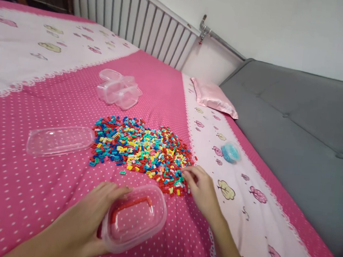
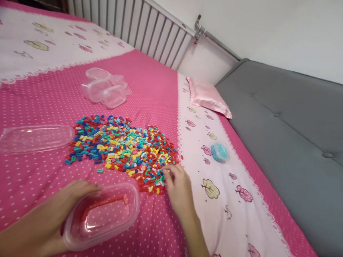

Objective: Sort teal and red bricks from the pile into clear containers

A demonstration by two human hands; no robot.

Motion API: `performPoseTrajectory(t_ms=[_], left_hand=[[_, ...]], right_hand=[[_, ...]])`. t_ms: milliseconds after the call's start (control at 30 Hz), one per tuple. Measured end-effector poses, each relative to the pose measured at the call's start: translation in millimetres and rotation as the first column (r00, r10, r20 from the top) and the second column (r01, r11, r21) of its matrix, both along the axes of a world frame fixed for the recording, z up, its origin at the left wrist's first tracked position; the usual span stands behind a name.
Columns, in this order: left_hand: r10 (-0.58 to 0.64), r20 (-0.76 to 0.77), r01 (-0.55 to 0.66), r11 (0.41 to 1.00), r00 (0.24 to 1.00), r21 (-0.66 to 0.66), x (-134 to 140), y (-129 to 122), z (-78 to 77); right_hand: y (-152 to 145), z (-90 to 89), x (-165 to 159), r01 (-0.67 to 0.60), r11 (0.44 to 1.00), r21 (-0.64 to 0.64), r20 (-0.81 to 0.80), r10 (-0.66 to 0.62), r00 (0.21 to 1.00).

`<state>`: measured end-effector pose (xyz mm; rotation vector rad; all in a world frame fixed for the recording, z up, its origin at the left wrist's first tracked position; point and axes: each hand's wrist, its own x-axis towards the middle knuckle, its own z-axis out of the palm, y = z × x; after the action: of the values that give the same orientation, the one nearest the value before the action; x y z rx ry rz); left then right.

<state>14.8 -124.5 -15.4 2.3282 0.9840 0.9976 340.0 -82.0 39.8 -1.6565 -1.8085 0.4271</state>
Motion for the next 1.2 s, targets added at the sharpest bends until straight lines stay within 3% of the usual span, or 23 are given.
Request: performPoseTrajectory(t_ms=[133, 400, 633, 1067, 1200], left_hand=[[0.0, -0.009, 0.0, 1.0, 1.0, -0.025, 1.5, 0.1, 1.4], [-0.055, -0.082, 0.051, 0.998, 0.995, -0.047, -2.6, 0.7, 5.0], [-0.068, -0.087, 0.058, 0.992, 0.994, -0.113, -1.7, -1.4, 8.0], [-0.094, -0.112, 0.087, 0.994, 0.989, -0.062, -2.7, -0.8, -3.7], [-0.098, -0.112, 0.094, 0.995, 0.989, -0.043, 0.7, 0.2, -1.4]], right_hand=[[-2.5, -2.0, -16.4, -0.115, 0.991, -0.07, 0.214, 0.127, 0.968], [-5.2, -2.4, -23.4, -0.084, 0.991, -0.1, 0.421, 0.119, 0.899], [-6.5, -2.4, -25.6, -0.121, 0.989, -0.079, 0.421, 0.143, 0.896], [-2.8, -6.8, -12.9, -0.126, 0.99, -0.056, 0.353, 0.137, 0.926], [-11.0, 7.8, -18.9, -0.165, 0.983, 0.078, 0.206, 0.146, 0.968]])
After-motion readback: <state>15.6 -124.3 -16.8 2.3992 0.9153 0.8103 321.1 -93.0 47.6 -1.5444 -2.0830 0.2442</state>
